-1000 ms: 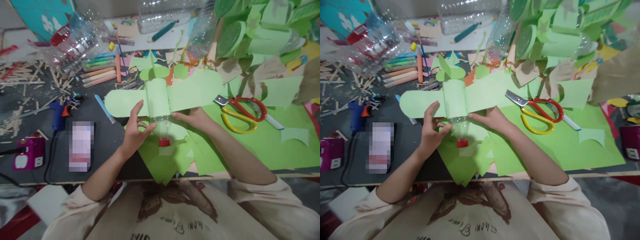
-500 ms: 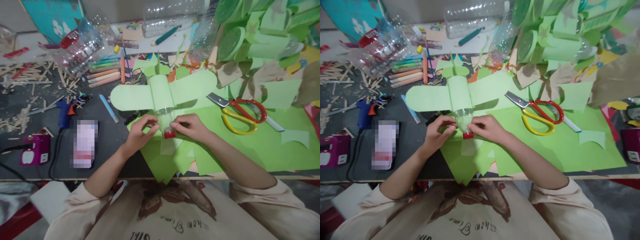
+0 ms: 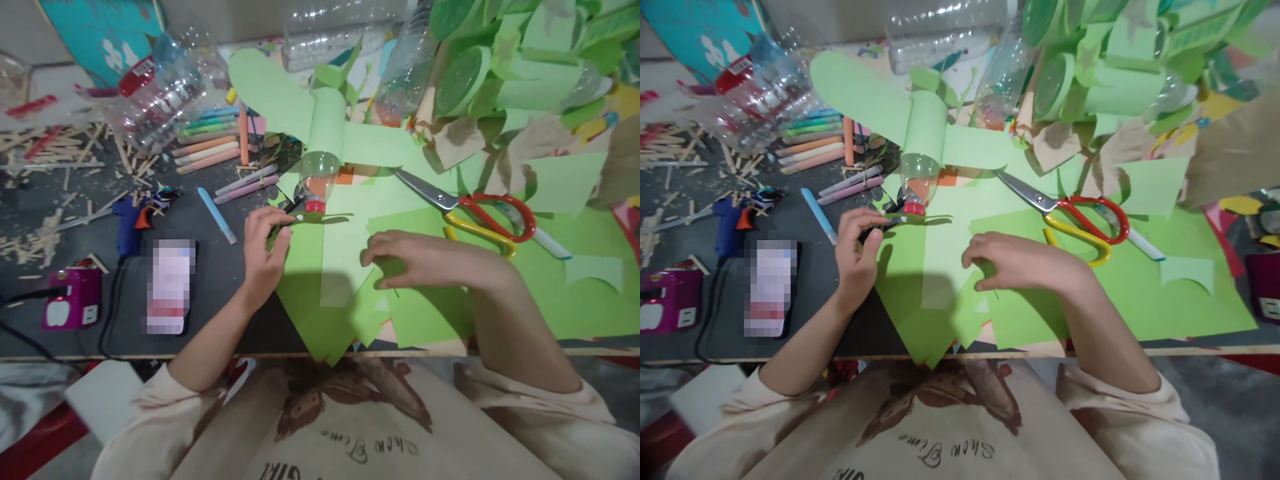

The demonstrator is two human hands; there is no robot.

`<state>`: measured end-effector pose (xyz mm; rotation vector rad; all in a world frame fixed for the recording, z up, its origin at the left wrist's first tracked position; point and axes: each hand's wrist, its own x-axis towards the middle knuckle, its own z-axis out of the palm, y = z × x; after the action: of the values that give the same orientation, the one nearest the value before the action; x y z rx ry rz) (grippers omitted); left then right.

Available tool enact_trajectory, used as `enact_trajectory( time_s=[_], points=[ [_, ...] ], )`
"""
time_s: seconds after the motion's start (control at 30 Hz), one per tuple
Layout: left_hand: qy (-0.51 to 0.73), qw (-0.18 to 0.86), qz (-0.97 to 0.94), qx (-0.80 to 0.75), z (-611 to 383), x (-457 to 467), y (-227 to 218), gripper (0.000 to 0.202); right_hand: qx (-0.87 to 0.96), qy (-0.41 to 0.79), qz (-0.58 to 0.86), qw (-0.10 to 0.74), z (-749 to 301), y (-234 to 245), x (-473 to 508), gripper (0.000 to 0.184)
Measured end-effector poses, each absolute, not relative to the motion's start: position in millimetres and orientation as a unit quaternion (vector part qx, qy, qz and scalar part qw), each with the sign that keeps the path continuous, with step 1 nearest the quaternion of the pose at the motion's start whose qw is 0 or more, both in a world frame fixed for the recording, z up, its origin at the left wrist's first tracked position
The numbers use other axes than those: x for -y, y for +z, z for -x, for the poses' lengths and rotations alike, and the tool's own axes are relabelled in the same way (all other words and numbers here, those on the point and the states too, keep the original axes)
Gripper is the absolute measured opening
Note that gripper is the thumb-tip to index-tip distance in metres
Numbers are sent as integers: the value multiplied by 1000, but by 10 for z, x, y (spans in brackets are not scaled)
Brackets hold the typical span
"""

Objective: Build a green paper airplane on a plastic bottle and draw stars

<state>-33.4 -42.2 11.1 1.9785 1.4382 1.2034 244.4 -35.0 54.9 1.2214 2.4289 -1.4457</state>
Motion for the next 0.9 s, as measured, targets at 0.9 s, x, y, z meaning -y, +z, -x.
enact_trajectory(
  time_s=[0.9],
  points=[
    [321,656,-481,-485,218,414,233,37,-438,-544,-523,-489,-2136,153,230,24]
  ],
)
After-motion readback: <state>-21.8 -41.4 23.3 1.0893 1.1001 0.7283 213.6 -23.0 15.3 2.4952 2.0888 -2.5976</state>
